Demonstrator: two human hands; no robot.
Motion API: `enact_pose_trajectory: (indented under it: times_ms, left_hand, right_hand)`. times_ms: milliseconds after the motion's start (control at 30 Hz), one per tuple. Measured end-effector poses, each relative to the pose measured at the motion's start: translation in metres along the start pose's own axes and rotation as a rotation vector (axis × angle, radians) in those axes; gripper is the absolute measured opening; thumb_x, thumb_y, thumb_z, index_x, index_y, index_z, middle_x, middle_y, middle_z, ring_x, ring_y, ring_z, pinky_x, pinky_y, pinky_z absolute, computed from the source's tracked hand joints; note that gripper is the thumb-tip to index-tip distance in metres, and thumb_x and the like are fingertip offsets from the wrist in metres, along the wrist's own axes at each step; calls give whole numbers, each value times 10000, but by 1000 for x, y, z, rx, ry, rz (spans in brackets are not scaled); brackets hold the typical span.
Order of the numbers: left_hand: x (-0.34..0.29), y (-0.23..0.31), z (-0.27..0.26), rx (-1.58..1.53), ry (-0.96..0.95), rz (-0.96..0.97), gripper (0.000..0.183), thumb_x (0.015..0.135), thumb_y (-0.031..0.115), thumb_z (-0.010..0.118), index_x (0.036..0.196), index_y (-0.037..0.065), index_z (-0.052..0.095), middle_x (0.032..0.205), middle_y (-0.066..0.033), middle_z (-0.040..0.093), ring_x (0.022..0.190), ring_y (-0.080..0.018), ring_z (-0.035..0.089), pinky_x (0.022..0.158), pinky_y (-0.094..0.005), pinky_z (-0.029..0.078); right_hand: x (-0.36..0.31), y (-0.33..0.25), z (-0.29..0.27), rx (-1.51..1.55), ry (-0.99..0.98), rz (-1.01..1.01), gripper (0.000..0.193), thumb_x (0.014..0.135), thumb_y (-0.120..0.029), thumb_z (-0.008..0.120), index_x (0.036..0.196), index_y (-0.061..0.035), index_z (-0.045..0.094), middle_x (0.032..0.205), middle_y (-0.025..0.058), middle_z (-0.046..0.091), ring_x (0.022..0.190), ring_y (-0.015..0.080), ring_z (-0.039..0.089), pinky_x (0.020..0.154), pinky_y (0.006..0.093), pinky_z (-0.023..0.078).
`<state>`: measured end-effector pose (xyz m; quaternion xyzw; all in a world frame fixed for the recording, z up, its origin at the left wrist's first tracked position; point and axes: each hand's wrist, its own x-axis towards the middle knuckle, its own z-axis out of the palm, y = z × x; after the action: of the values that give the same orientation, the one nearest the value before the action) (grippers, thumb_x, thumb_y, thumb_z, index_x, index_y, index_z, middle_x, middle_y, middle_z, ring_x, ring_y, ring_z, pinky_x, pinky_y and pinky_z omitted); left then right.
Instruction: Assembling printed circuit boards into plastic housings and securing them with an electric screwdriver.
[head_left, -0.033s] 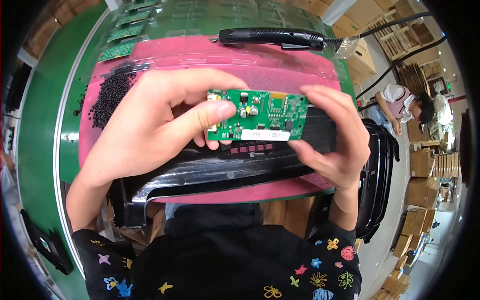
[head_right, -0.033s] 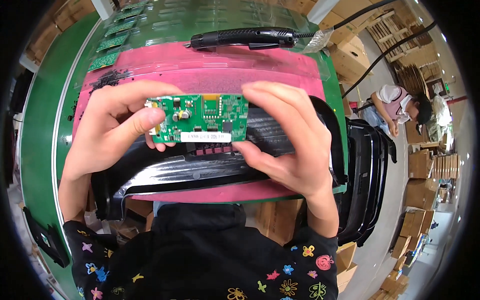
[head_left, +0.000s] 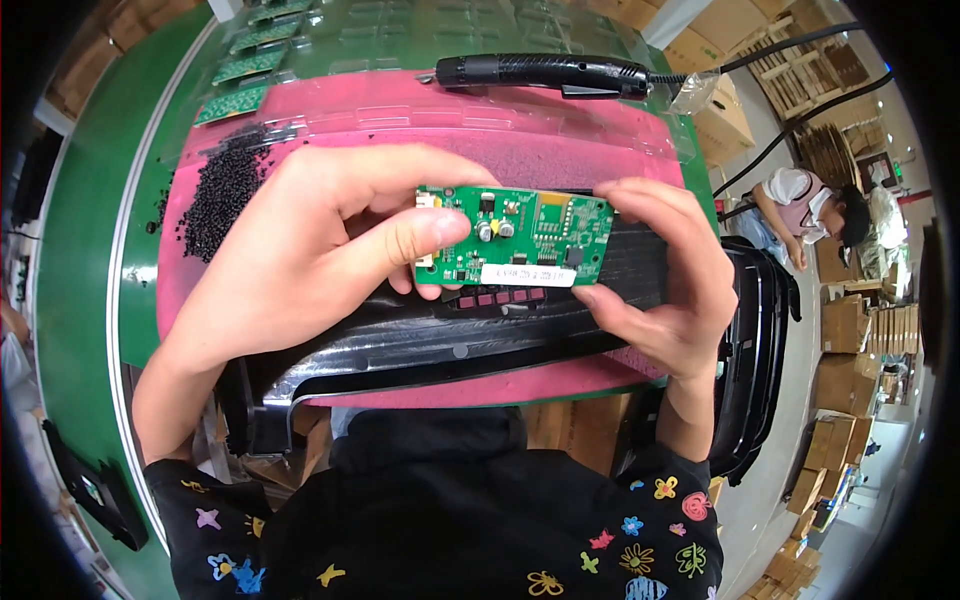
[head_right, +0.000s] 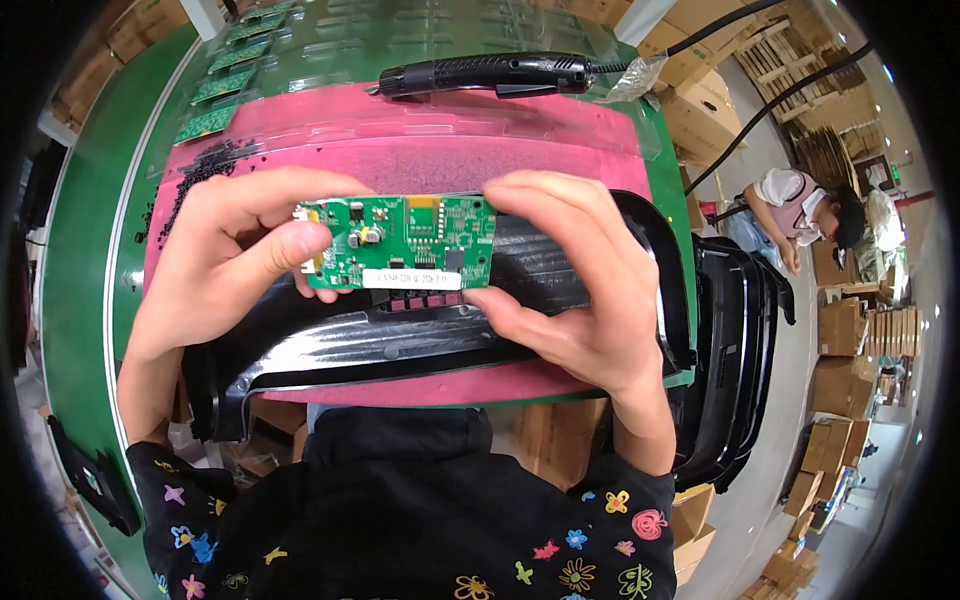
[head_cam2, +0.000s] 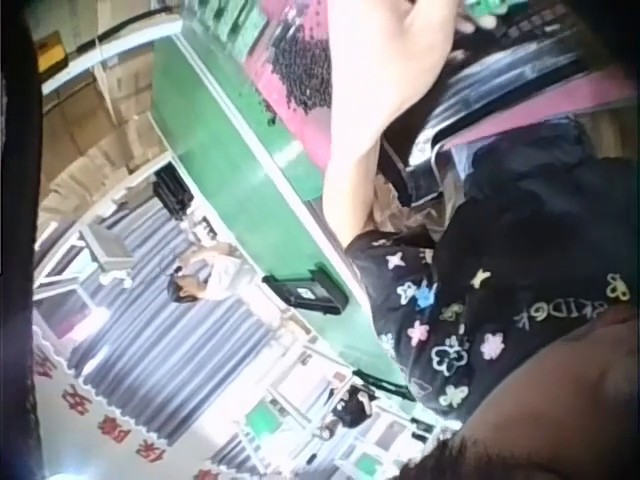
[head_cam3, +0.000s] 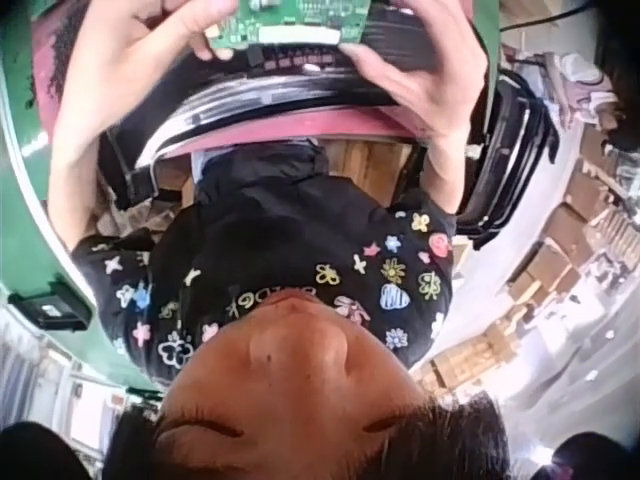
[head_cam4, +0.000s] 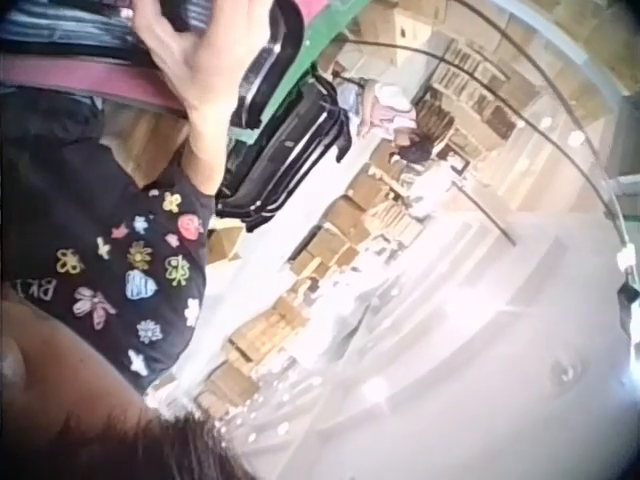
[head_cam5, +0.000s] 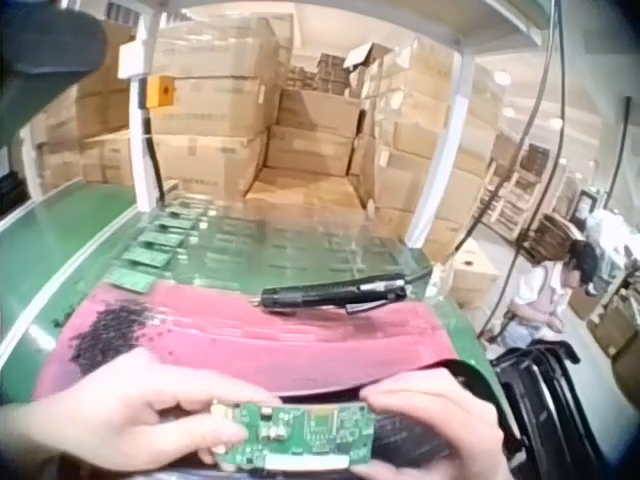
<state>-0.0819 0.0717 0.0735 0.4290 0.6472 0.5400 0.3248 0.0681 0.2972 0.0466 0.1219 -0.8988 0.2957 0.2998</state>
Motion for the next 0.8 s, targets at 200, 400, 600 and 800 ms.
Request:
enact_pose_trajectory:
  times_ms: [200, 400, 600, 800]
  left_hand:
    - [0, -27, 10, 329, 92, 49, 602, 656, -34, 795, 1219, -11, 581, 1030, -101, 666, 874, -152, 637, 687, -267, 575]
    - [0, -42, 18, 675, -74, 7, 486, 653, 106, 812, 1065, 13, 571, 953, -100, 589, 764, -233, 628, 657, -323, 528]
    - [2, -46, 25, 801, -74, 47, 504, 644, 162, 816, 1055, 8, 569, 986, -114, 566, 889, -320, 609, 746, -382, 519]
    - [3, -45, 26, 780, -76, 5, 525, 643, 142, 814, 1083, 1, 564, 998, -120, 562, 888, -322, 606, 732, -383, 520]
  right_hand:
    - [-21, 22, 16, 294, 35, 233, 541, 609, -53, 806, 1107, -8, 597, 1073, 127, 622, 941, 247, 606, 806, 306, 484]
    - [-25, 31, 15, 186, -314, 296, 501, 612, -65, 792, 1069, -35, 588, 1147, 122, 568, 1097, 303, 513, 946, 378, 417]
    - [-30, 33, 21, 163, -352, 349, 536, 599, -46, 773, 1095, -42, 570, 1180, 114, 535, 1135, 322, 464, 997, 394, 369]
    - [-29, 31, 21, 126, -373, 365, 531, 611, -40, 768, 1102, -45, 565, 1183, 113, 520, 1150, 322, 449, 999, 391, 358]
